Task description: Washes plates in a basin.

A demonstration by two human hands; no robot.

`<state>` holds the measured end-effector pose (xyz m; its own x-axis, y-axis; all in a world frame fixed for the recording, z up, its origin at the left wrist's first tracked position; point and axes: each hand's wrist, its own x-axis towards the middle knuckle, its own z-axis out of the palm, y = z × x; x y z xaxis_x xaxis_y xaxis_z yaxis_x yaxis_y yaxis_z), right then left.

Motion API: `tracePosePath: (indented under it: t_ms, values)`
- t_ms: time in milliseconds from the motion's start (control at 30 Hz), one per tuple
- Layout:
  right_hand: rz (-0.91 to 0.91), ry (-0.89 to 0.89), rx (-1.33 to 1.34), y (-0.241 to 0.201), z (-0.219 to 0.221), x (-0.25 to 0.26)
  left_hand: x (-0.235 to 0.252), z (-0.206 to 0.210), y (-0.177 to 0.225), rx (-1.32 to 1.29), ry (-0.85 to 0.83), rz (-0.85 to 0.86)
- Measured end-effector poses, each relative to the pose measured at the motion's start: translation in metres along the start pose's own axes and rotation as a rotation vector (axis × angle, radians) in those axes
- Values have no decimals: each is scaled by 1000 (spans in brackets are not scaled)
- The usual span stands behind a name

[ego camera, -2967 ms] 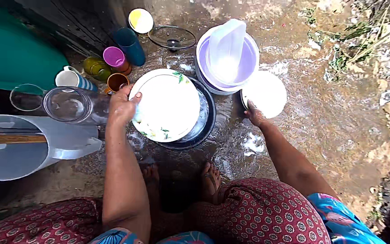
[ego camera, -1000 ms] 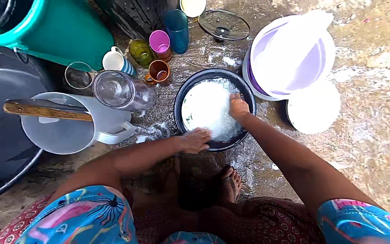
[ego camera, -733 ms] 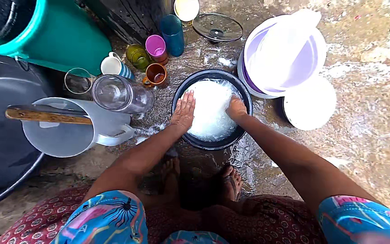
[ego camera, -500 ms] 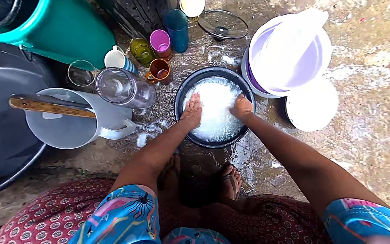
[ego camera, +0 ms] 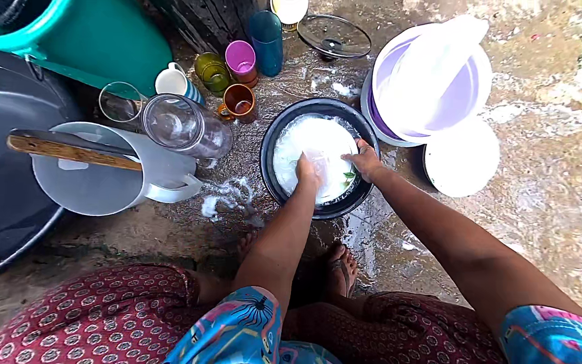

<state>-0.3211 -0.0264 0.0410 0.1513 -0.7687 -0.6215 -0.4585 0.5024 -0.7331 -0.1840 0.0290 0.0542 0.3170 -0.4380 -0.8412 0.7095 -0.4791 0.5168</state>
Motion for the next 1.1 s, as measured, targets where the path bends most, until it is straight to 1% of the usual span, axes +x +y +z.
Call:
tracePosePath:
  t_ms: [33, 67, 100, 133, 233, 267, 300, 333, 400, 433, 500, 567, 633, 667, 700, 733, 767, 833, 867, 900, 933, 967, 1000, 1033, 1067, 1100]
  values:
    - [1, -50, 47, -5, -3, -2, 0, 8, -1, -44, -182, -48]
    - [-3, -100, 63, -10, -8, -7, -6, 17, 3, 12, -348, -59]
    - [-12, -132, 51, -16, -12, -13, -16, 26, 14, 174, -486, -40]
    - [-10, -137, 8, -23, -16, -20, -29, 36, 28, 417, -575, 23]
    - [-17, -158, -150, -42, -24, -30, -65, 57, 77, 1091, -778, 361]
    - [-48, -185, -171, -48, -27, -31, -73, 58, 93, 1263, -796, 477]
    - [-67, -234, -174, -57, -29, -35, -79, 57, 107, 1396, -764, 580]
    - [-81, -296, -166, -68, -31, -42, -83, 53, 121, 1514, -694, 646]
    - [-162, -363, -209, -89, -31, -59, -82, 36, 145, 1660, -512, 688]
    - [-239, -379, -269, -99, -32, -68, -79, 23, 154, 1657, -432, 678]
    - [-413, -383, -422, -120, -38, -84, -64, -8, 166, 1535, -311, 638]
    - [-577, -348, -551, -139, -49, -101, -47, -37, 168, 1391, -257, 518]
    - [-793, -308, -603, -147, -60, -112, -38, -54, 157, 1234, -274, 298]
    - [-922, -304, -599, -147, -65, -114, -35, -57, 149, 1154, -309, 176]
    - [-1056, -305, -571, -146, -69, -114, -32, -58, 140, 1070, -351, 59]
    - [-1182, -310, -513, -143, -70, -113, -28, -58, 129, 980, -397, -18]
    - [-1269, -301, -462, -139, -71, -112, -27, -57, 118, 885, -434, -62]
    - [-1327, -230, -404, -130, -74, -111, -26, -53, 96, 683, -476, -45]
    - [-1299, -187, -390, -125, -76, -110, -24, -52, 84, 549, -484, -15]
    - [-1222, -152, -356, -120, -78, -109, -19, -51, 73, 419, -481, 31]
    - [-1076, -114, -270, -115, -79, -109, -14, -49, 62, 299, -462, 76]
    - [-864, -63, -133, -111, -78, -110, -10, -44, 53, 208, -431, 111]
    - [-609, 15, 32, -111, -76, -111, -6, -41, 46, 146, -404, 124]
    - [-380, 93, 175, -113, -73, -111, -6, -37, 40, 121, -382, 127]
    - [-225, 144, 257, -114, -72, -109, -6, -35, 35, 129, -374, 129]
    - [-174, 184, 269, -110, -73, -106, -7, -34, 33, 168, -373, 147]
